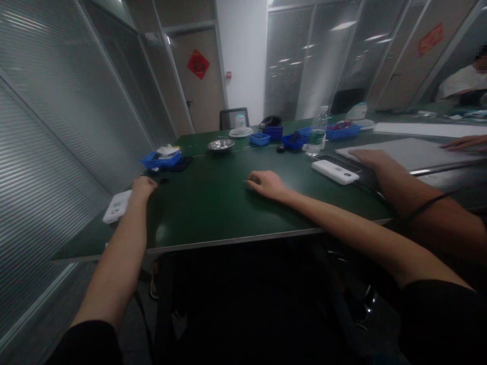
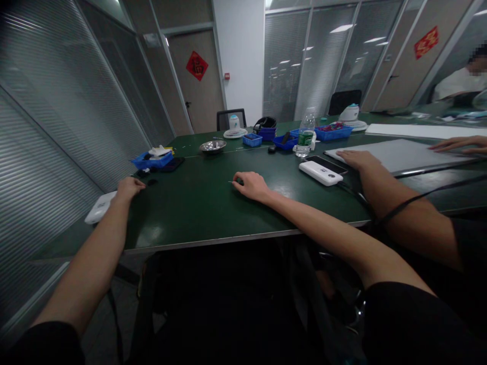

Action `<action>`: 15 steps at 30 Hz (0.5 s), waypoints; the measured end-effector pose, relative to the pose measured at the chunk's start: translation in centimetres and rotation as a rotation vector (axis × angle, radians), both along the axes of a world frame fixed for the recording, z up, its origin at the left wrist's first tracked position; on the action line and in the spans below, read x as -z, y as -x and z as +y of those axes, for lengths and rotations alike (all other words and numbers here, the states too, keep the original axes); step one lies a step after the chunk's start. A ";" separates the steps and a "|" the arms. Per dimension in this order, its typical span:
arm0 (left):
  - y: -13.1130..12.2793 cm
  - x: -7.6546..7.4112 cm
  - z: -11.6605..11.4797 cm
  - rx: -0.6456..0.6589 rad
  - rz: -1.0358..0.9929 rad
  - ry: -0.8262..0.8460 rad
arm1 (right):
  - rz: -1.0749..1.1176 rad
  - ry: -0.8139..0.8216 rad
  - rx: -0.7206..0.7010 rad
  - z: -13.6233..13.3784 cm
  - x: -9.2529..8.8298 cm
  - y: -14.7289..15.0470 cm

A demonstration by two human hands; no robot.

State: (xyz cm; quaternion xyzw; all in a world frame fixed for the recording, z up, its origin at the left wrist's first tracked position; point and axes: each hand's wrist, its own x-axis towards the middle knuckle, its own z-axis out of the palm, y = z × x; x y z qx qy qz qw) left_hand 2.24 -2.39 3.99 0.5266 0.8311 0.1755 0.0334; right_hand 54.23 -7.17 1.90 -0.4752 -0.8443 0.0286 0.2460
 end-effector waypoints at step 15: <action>1.5 2.7 1.2 0.020 0.171 -0.059 | -0.013 0.003 -0.014 -0.1 -0.1 0.0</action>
